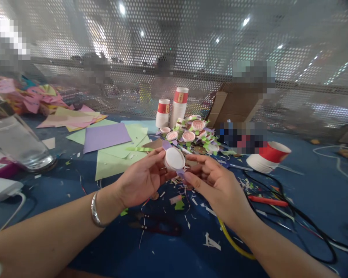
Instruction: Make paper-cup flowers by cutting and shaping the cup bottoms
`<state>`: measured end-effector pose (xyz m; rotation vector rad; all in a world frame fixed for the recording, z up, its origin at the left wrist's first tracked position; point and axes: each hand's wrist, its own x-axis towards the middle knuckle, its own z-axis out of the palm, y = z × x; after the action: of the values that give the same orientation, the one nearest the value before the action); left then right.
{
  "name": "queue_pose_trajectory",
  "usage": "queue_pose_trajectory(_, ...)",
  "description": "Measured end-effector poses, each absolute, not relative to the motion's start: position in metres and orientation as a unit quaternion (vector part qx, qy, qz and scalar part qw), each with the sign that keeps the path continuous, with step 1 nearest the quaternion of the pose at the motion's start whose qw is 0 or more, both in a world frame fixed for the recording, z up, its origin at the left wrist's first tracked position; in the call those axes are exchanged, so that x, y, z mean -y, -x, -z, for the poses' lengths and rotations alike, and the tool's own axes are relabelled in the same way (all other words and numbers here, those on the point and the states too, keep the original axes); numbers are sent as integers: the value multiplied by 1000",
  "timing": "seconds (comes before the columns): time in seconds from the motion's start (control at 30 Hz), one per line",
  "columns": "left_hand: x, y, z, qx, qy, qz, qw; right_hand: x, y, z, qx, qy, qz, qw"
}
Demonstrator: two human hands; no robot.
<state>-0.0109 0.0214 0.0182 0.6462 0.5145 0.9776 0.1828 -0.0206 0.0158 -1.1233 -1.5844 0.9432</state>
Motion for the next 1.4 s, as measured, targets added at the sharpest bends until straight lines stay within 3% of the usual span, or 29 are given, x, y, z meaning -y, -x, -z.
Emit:
queue_pose_trajectory(0.13,-21,9,-18,-241,-290,-449,810,20,-181,-18,596,434,-463,493)
queue_pose_trajectory(0.4,-12,5,-15,-221,-341,-385,829,20,-178,-20,579,423,-487,500)
queue_pose_trajectory(0.57,-10,3,-14,-240,-355,-429,795,21,-177,-20,573,441,-494,483)
queue_pose_trajectory(0.93,-13,3,-21,-363,-290,-454,760,24,-175,-20,605,447,-468,464)
queue_pose_trajectory(1.4,-8,3,-6,-275,-372,-461,757,25,-173,-22,626,462,-413,474)
